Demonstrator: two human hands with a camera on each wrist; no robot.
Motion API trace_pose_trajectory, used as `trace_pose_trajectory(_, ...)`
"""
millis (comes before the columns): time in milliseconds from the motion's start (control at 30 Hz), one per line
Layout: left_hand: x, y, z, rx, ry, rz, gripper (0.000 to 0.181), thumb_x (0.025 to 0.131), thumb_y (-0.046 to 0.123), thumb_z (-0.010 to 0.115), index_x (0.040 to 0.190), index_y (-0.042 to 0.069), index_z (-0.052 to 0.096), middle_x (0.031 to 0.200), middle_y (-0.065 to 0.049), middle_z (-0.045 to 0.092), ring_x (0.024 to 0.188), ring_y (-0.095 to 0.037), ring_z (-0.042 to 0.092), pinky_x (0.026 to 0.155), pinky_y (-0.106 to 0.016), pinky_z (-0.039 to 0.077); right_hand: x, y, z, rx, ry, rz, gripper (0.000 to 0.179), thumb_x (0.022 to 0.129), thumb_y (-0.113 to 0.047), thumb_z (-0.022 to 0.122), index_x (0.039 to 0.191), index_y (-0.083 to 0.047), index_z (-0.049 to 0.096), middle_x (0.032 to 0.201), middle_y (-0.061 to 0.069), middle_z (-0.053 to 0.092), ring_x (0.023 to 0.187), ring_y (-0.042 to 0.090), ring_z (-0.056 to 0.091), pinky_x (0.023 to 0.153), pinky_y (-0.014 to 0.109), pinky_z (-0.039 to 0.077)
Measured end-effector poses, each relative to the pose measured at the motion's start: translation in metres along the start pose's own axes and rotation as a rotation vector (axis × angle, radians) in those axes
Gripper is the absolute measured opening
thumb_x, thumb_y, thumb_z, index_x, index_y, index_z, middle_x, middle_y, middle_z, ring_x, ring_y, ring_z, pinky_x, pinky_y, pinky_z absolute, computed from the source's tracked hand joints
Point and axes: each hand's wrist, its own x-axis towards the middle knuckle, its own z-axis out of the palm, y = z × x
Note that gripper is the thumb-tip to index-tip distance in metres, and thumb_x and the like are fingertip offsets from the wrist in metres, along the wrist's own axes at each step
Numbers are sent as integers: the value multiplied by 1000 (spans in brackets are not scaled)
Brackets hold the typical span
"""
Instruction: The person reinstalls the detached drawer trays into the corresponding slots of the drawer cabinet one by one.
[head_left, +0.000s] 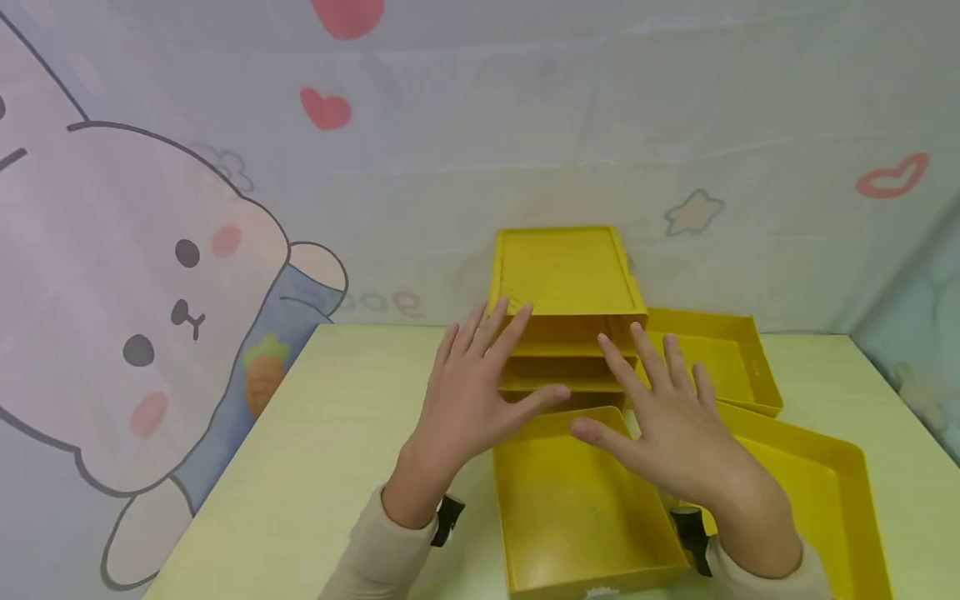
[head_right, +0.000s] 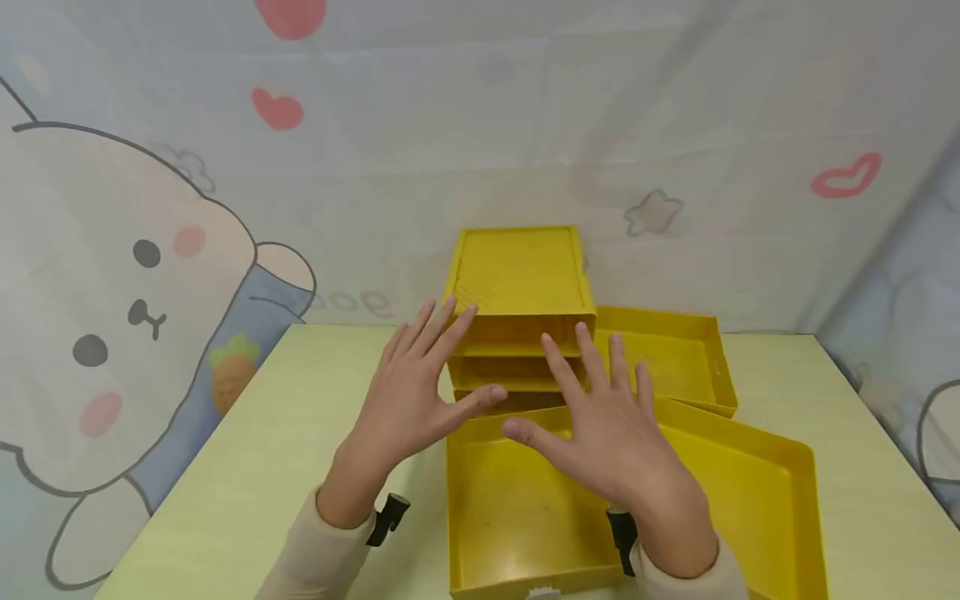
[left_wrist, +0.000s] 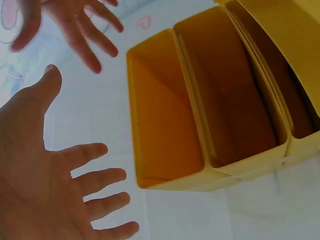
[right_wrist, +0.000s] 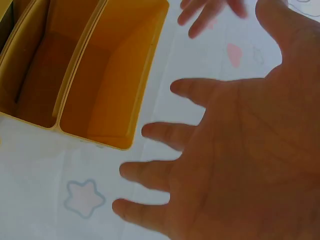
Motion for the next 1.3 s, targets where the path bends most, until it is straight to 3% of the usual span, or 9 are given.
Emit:
trace_pose_trajectory(167, 14, -11, 8, -11, 49, 64, 93, 93, 69, 68, 168, 27, 34, 175, -4, 28, 165, -26, 11, 129, -61, 17, -2, 0, 3, 83, -89, -100, 91, 102, -65, 58, 173, -31, 11, 179, 12, -2, 160, 51, -14, 116, 82, -2)
trace_pose_trajectory(267, 19, -17, 11, -28, 55, 87, 90, 94, 66, 70, 167, 26, 36, 174, -4, 30, 165, -27, 15, 129, -60, 19, -3, -1, 5, 116, -128, -158, 84, 105, -59, 57, 172, -34, 13, 179, 13, 4, 161, 53, -5, 115, 84, 7)
trace_pose_trajectory(433, 23, -24, 13, -61, 18, 108, 86, 97, 61, 69, 168, 25, 36, 173, -4, 32, 164, -28, 18, 130, -56, 16, -9, -6, 7, 126, -147, -222, 79, 107, -55, 57, 172, -35, 16, 179, 11, 8, 160, 52, 14, 108, 85, 26)
trace_pose_trajectory(533, 24, -29, 13, -85, 1, 111, 82, 100, 58, 68, 168, 25, 36, 173, -5, 32, 164, -29, 19, 131, -55, 14, -12, -8, 11, 116, -156, -251, 78, 105, -59, 57, 171, -35, 21, 178, 7, 11, 159, 48, 22, 109, 82, 31)
trace_pose_trajectory(700, 23, -36, 13, -100, 1, 123, 74, 105, 52, 63, 166, 19, 39, 172, -5, 35, 163, -29, 22, 131, -54, 13, -17, -8, 23, 71, -188, -312, 72, 102, -68, 52, 164, -33, 42, 170, 4, 38, 149, 38, 44, 112, 69, 41)
trace_pose_trajectory(800, 25, -38, 13, -113, -6, 144, 71, 107, 50, 60, 165, 14, 40, 172, -5, 36, 163, -28, 21, 132, -51, 11, -20, -5, 30, 49, -263, -312, 72, 99, -74, 52, 157, -31, 54, 158, 1, 53, 140, 32, 54, 109, 63, 47)
trace_pose_trajectory(967, 31, -40, 13, -149, -28, 176, 67, 109, 44, 60, 163, 10, 42, 169, -8, 40, 163, -29, 22, 132, -50, 11, -24, 0, 44, 65, -402, -294, 73, 93, -78, 57, 151, -34, 60, 151, -6, 59, 135, 26, 58, 106, 58, 51)
trace_pose_trajectory(1167, 44, -40, 11, -134, -51, 210, 64, 109, 42, 59, 161, 5, 45, 168, -13, 41, 161, -29, 29, 132, -45, 14, -29, 6, 54, 53, -402, -325, 68, 92, -72, 65, 148, -34, 62, 146, -10, 62, 131, 23, 60, 105, 54, 52)
trace_pose_trajectory(1300, 52, -40, 11, -123, -87, 191, 64, 110, 44, 56, 161, 7, 44, 170, -12, 38, 161, -27, 28, 132, -42, 14, -31, 11, 60, 53, -409, -337, 68, 93, -68, 67, 150, -32, 60, 149, -5, 60, 131, 25, 60, 103, 52, 54)
